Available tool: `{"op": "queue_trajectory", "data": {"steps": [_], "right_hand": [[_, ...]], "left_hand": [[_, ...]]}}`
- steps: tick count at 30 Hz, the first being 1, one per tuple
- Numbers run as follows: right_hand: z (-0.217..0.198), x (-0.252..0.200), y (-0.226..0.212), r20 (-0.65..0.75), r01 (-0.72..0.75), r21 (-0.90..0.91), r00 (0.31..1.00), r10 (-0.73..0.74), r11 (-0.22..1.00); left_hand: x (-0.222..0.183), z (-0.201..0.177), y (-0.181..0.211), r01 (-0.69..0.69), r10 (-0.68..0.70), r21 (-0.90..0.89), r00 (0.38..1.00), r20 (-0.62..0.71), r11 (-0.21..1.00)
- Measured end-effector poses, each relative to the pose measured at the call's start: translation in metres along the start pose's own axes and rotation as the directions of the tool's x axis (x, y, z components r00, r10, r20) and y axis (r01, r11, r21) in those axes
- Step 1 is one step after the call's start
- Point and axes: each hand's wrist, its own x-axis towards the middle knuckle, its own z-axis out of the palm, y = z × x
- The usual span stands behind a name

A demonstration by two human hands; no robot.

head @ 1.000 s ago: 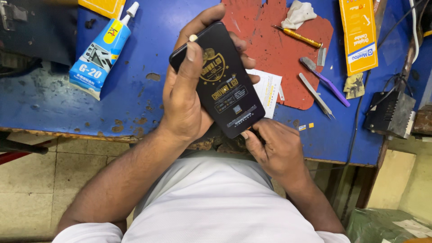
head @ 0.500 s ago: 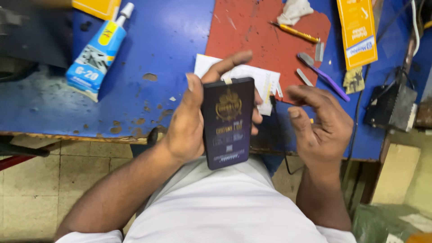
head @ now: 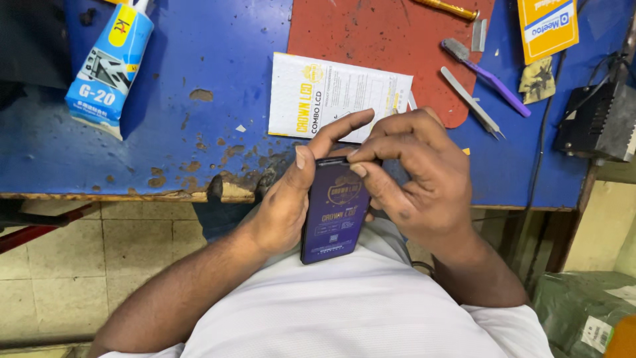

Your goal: The person removes a damaged display assembly, connects a new LCD screen to the internal connectors, and powers on the mobile phone to test the functionality of the new display at a repair bench.

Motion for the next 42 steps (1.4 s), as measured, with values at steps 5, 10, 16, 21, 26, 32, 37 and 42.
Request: {"op": "queue_trajectory", "data": {"steps": [5, 10, 16, 21, 26, 32, 37, 42], "right_hand": [[0.004, -0.014, -0.001, -0.041, 0.044, -0.105, 0.998, -0.049, 0.994], [0.007, -0.021, 0.003, -0.064, 0.034, -0.083, 0.997, -0.039, 0.996], [0.001, -0.026, 0.000, -0.050, 0.071, -0.079, 0.996, -0.075, 0.994], [-0.004, -0.032, -0.002, -0.009, 0.051, 0.037, 0.999, -0.051, 0.998], [-0.004, -0.040, 0.006, -0.043, -0.243, 0.468, 0.954, 0.296, 0.850], [0.003, -0.041, 0.029, 0.089, -0.266, 0.611, 0.959, 0.269, 0.746], [0.002, -0.044, 0.035, 0.116, -0.280, 0.538, 0.959, 0.259, 0.795], [0.003, -0.039, 0.034, 0.067, -0.139, 0.449, 0.990, 0.121, 0.883]], "left_hand": [[-0.006, 0.002, 0.000, -0.007, 0.007, 0.048, 1.000, -0.005, 0.999], [-0.007, 0.002, -0.004, -0.010, 0.010, 0.107, 1.000, -0.004, 0.994], [-0.009, 0.000, -0.009, -0.005, 0.012, 0.166, 0.999, -0.036, 0.986], [-0.007, -0.003, -0.013, -0.048, 0.065, 0.313, 0.997, -0.042, 0.948], [-0.016, -0.002, -0.012, -0.176, 0.240, 0.456, 0.967, -0.086, 0.872], [-0.022, -0.002, -0.010, -0.109, 0.171, 0.492, 0.982, -0.082, 0.864], [-0.023, -0.001, -0.009, -0.135, 0.189, 0.542, 0.981, -0.045, 0.830], [-0.025, -0.002, -0.015, -0.167, 0.208, 0.503, 0.978, -0.027, 0.848]]}}
